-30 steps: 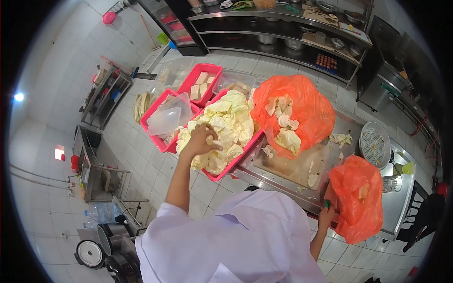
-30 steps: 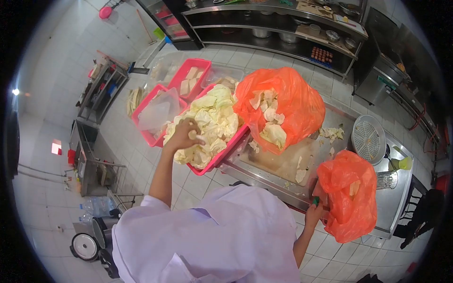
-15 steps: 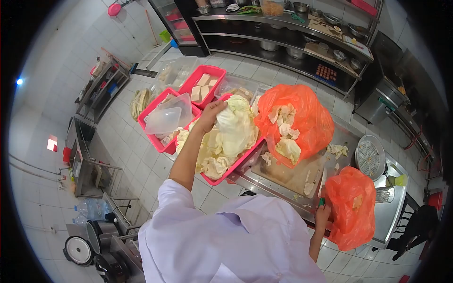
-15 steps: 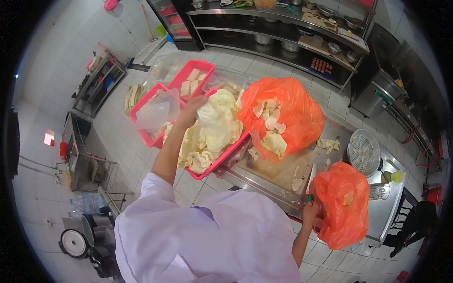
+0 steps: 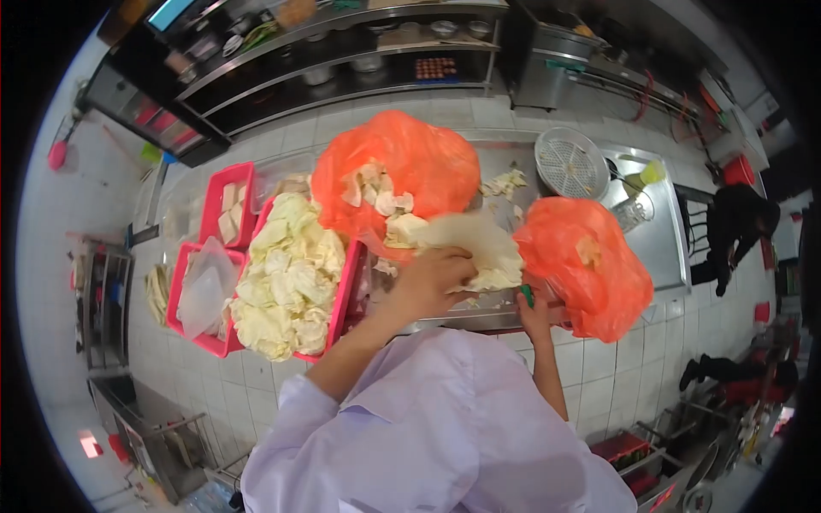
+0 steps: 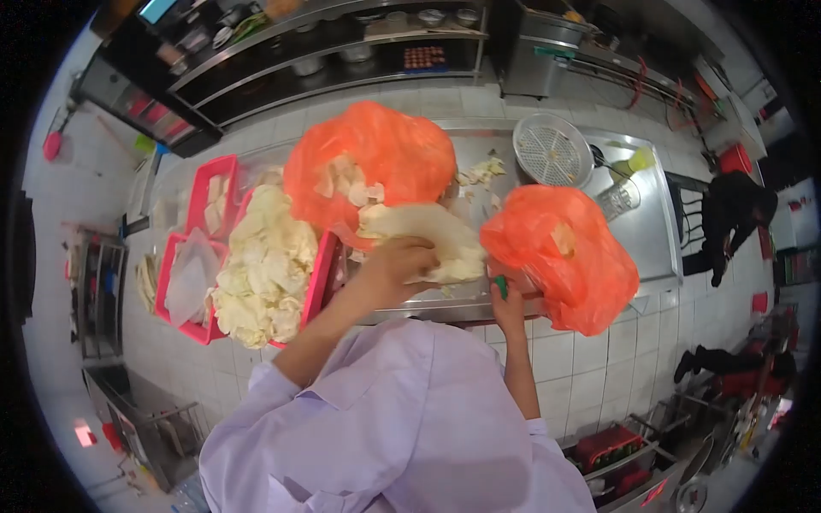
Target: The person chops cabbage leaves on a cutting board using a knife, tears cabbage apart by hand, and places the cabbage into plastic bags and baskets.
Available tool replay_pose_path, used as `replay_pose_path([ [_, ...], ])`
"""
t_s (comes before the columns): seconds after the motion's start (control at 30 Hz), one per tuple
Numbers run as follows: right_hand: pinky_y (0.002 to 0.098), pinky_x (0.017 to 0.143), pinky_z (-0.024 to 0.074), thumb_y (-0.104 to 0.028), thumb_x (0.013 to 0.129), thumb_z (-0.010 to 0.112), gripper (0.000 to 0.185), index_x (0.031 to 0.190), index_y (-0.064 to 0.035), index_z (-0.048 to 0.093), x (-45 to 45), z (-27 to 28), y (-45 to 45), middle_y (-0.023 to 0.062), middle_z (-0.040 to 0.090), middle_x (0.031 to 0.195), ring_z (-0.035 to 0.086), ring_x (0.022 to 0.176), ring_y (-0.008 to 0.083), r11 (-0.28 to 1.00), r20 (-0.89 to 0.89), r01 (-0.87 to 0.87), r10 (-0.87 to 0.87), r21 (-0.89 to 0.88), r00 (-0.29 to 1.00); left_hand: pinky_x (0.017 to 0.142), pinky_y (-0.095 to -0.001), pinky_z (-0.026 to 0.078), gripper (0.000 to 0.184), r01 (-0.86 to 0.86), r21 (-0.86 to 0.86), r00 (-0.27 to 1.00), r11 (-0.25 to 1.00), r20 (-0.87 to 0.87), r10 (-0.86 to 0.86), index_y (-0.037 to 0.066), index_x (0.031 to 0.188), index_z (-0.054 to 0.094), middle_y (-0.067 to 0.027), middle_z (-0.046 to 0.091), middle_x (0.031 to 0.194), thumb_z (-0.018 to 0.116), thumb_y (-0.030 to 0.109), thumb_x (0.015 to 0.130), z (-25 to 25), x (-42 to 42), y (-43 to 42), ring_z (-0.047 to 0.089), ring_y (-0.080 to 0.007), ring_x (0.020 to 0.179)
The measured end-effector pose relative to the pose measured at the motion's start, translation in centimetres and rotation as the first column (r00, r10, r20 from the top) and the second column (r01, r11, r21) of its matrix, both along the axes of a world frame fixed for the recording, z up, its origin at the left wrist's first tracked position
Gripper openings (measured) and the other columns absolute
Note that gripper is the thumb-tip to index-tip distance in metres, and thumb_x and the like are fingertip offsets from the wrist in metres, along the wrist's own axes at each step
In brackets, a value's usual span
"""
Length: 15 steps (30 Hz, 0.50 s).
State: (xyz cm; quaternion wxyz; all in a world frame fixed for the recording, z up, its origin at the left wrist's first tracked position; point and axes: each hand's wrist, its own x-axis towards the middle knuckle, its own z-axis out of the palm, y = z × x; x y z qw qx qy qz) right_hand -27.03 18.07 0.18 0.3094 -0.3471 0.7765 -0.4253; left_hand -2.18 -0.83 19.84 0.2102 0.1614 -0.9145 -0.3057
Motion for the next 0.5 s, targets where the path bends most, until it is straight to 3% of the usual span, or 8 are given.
replay_pose_path([
  [0.03,0.0435,0.092,0.0494,-0.023,0.097,0.062,0.038,0.121,0.0058,0.061,0.2,-0.2,0.4,0.0258,0.068,0.11,0.067,0.106,0.0384,1.0,0.086,0.011,-0.013,0.017,0.996,0.105,-0.0461,0.044,0.025,0.047,-0.205,0.997,0.978,0.064,-0.035,0.008,0.099,0.064,-0.0118,0.066,0.116,0.076,0.022,0.082,-4.5,-1.8,0.5,0.059,-0.0297,0.122],
  [0.07,0.0435,0.092,0.0494,-0.023,0.097,0.062,0.038,0.121,0.0058,0.061,0.7,-0.1,1.1,0.0258,0.068,0.11,0.067,0.106,0.0384,0.999,0.088,0.023,-0.025,0.023,0.996,0.105,-0.0461,0.044,0.025,0.059,-0.199,0.997,0.978,0.067,-0.046,0.008,0.099,0.064,-0.0118,0.066,0.116,0.076,0.022,0.082,-10.2,-2.2,0.8,0.059,-0.0297,0.122],
  [0.13,0.0375,0.082,0.0505,-0.022,0.098,0.063,0.035,0.12,0.0054,0.061,1.1,1.0,2.0,0.0173,0.068,0.097,0.065,0.09,0.0279,0.998,-0.132,0.067,-0.066,0.01,0.989,0.112,-0.0475,0.037,0.05,0.227,-0.559,0.921,0.797,0.388,0.01,0.008,0.121,0.063,-0.0111,0.064,0.125,0.077,0.032,0.079,-18.8,-2.5,1.4,0.051,-0.0304,0.132],
  [0.27,0.0436,0.09,0.0504,-0.026,0.098,0.062,0.041,0.126,0.0044,0.06,2.4,4.0,4.9,0.0256,0.07,0.106,0.068,0.103,0.0395,0.99,-0.085,0.099,-0.09,0.1,0.992,0.112,-0.0493,0.038,0.054,0.255,-0.467,0.894,0.847,0.447,-0.022,0.01,0.135,0.055,-0.0106,0.057,0.135,0.068,0.026,0.085,-18.2,-0.6,1.7,0.049,-0.0309,0.134],
  [0.37,0.0409,0.083,0.0527,-0.027,0.1,0.06,0.04,0.126,0.0036,0.059,3.4,4.8,6.1,0.0213,0.07,0.101,0.07,0.093,0.0327,0.967,-0.002,0.123,-0.126,0.222,0.992,0.112,-0.0478,0.039,0.06,0.113,-0.513,0.941,0.851,0.33,0.074,0.009,0.141,0.048,-0.0099,0.052,0.141,0.064,0.024,0.086,-18.2,-0.2,1.2,0.047,-0.0302,0.135],
  [0.43,0.0368,0.072,0.0532,-0.024,0.101,0.059,0.033,0.121,0.0028,0.06,3.8,4.6,6.7,0.0141,0.068,0.088,0.069,0.079,0.0226,0.974,0.186,0.094,-0.133,0.204,0.973,0.11,-0.046,0.042,0.057,-0.017,-0.52,0.955,0.854,0.245,0.169,0.009,0.138,0.051,-0.0075,0.054,0.137,0.065,0.02,0.084,-18.4,-0.5,0.6,0.049,-0.028,0.133],
  [0.47,0.0368,0.072,0.0532,-0.024,0.101,0.059,0.033,0.121,0.0028,0.06,3.9,4.7,6.7,0.0141,0.068,0.088,0.069,0.079,0.0226,0.974,0.187,0.097,-0.136,0.205,0.973,0.11,-0.046,0.042,0.057,-0.014,-0.519,0.955,0.855,0.246,0.165,0.009,0.138,0.051,-0.0075,0.054,0.137,0.065,0.02,0.084,-18.7,-0.7,0.2,0.049,-0.028,0.133],
  [0.5,0.0356,0.068,0.0521,-0.023,0.102,0.058,0.031,0.12,0.0023,0.058,4.1,4.9,6.7,0.0109,0.066,0.083,0.067,0.075,0.0189,0.975,0.245,0.098,-0.147,0.2,0.958,0.105,-0.0434,0.044,0.043,0.021,-0.471,0.947,0.882,0.291,0.133,0.01,0.127,0.056,-0.0059,0.057,0.126,0.062,0.018,0.085,-18.9,-0.8,-0.3,0.051,-0.0263,0.126],
])
